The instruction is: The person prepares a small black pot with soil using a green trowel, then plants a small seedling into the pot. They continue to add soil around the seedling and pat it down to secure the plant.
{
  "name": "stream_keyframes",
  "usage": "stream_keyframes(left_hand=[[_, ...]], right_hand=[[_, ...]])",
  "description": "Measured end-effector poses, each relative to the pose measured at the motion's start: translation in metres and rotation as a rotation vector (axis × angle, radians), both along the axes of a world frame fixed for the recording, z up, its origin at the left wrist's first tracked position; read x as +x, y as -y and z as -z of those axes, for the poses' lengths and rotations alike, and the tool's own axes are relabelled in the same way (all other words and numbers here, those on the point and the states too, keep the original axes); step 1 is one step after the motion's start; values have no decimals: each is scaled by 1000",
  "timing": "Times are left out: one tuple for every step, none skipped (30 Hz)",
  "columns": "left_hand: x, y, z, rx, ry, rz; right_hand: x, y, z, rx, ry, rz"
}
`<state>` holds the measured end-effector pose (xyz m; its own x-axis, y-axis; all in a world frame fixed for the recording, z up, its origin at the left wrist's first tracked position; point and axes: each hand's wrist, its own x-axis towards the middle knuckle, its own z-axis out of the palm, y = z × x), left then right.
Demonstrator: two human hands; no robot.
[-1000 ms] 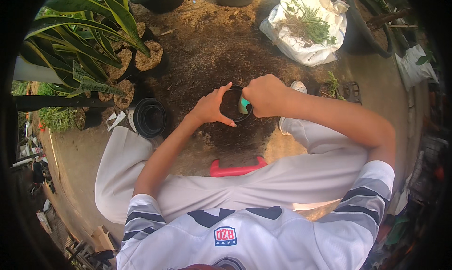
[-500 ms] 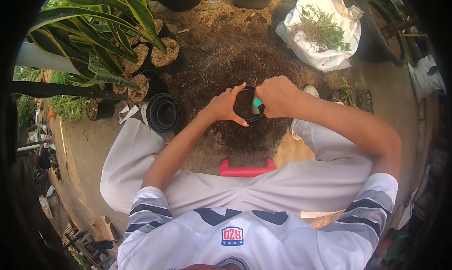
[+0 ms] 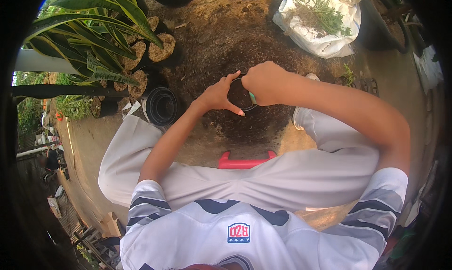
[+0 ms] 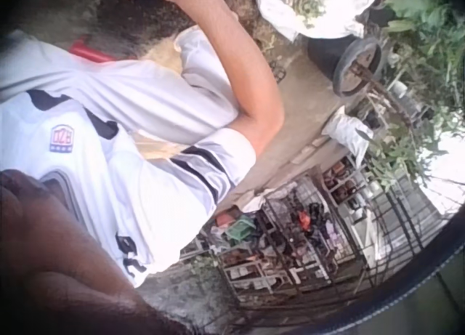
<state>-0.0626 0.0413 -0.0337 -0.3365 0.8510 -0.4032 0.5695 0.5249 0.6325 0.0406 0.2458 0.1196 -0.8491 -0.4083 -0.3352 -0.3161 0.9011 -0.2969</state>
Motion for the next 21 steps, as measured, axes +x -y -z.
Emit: stream_keyframes(left_hand=[[0,0,0,-4,-18,2],[1,1,-1,-8,-35,3],[1,1,-1,-12,-53,4],[1,0,-1,-16,-39,3],[0,-1,-2,-20,-25,1],[0,-1,-2,-24,-11,-2],[0,-1,-2,-26,-23,0],[1,-1,-2,-23,-34,4],[1,-2,-1,-21,-45,6],[1,-1,-2,-17,-47,7],[2,0,-3,-13,-50,7],[2,0,-4,-9,-52,7],[1,2,-3,1,-48,2],[0,2,-1,9,-42,-2],[1,3,1,17,-36,-5],[1,1,1,11,-42,-3],[1,1,1,6,-49,0],[0,0,0,0,-55,4],[0,0,0,-3,-49,6],[1,0,-1,-6,-43,9],[0,-1,-2,-9,-36,12]], right_hand=[[0,2,-4,11,-10,-3],[0,5,-7,22,-20,-7],[-1,9,-12,33,-30,-11],[-1,11,-18,30,-41,4],[-2,14,-26,27,-53,18],[-3,15,-29,24,-64,32],[-3,14,-22,1,-37,28],[-2,13,-12,-18,-9,25],[-1,12,-4,-38,19,22],[-1,13,-1,-18,30,18],[0,13,1,1,41,14],[1,14,2,20,52,9],[0,16,-7,-4,25,11],[-1,18,-23,-31,1,16],[-3,20,-31,-57,-23,21],[-3,20,-30,-60,-32,20],[-4,19,-25,-63,-41,19],[-5,19,-19,-65,-49,19],[-5,17,-12,-41,-40,32],[-5,15,-6,-18,-30,45],[-5,12,-1,6,-19,59]])
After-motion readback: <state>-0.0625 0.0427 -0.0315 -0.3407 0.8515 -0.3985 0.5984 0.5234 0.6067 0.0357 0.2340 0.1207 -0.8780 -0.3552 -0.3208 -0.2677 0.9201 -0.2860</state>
